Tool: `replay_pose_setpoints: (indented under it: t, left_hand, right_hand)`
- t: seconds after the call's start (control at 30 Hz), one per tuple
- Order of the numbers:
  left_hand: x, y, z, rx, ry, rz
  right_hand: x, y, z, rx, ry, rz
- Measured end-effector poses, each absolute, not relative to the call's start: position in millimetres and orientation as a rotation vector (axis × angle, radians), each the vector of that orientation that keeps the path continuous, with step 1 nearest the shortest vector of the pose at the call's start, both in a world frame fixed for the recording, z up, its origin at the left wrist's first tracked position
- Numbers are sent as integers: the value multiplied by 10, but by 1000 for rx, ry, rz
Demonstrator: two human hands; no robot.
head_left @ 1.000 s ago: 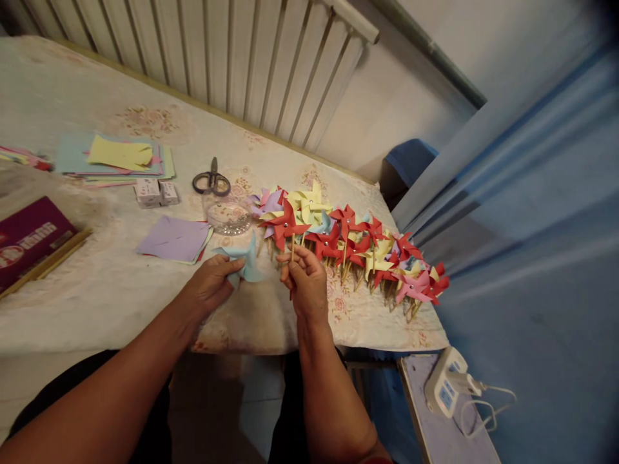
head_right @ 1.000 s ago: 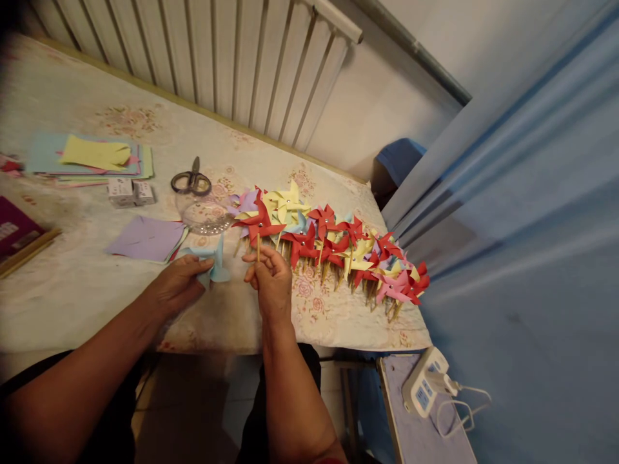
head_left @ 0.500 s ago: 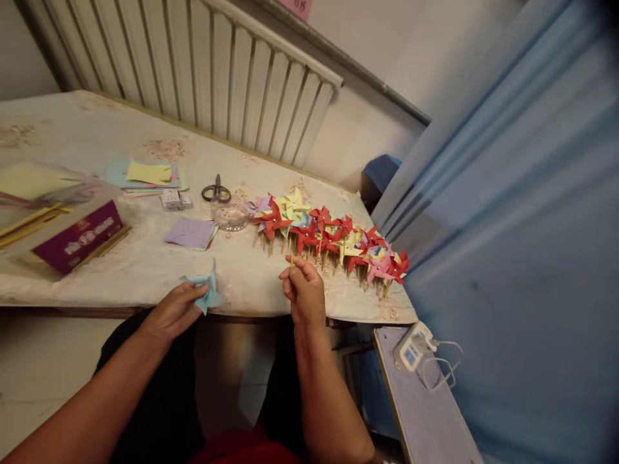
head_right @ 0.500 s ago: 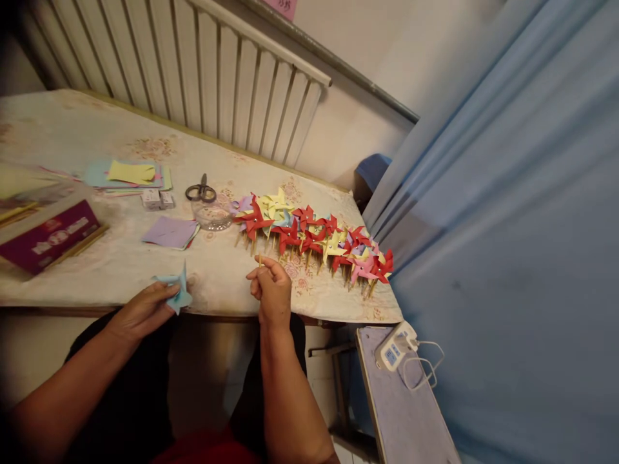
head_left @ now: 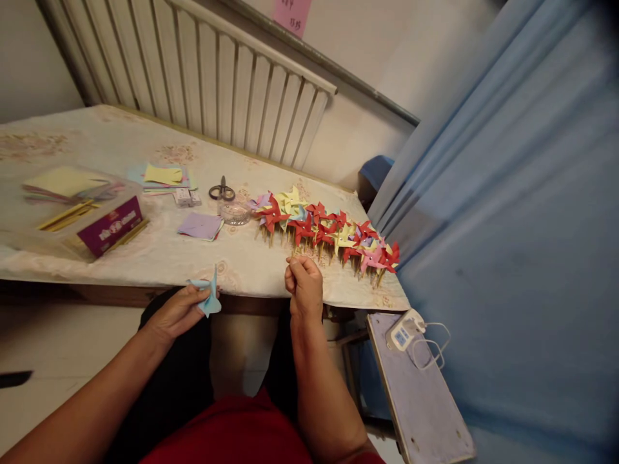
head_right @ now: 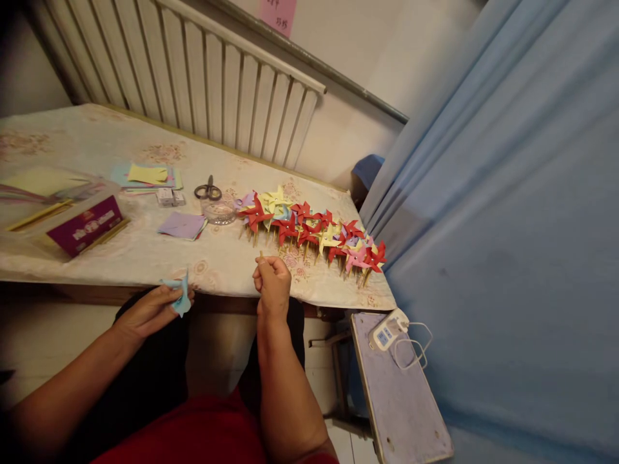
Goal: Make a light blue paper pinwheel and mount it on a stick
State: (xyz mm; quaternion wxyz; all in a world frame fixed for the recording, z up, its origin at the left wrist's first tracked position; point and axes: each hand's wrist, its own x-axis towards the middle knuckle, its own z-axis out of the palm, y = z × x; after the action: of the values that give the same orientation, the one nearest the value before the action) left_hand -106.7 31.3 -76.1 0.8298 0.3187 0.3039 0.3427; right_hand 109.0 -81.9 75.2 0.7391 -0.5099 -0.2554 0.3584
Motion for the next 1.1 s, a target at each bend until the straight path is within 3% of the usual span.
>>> replay_pose_setpoints:
  t: [1.1]
  left_hand:
    - [-1022,231,-735,659,597,699]
  right_hand:
    - [1080,-1052,617,-1136,-527,808]
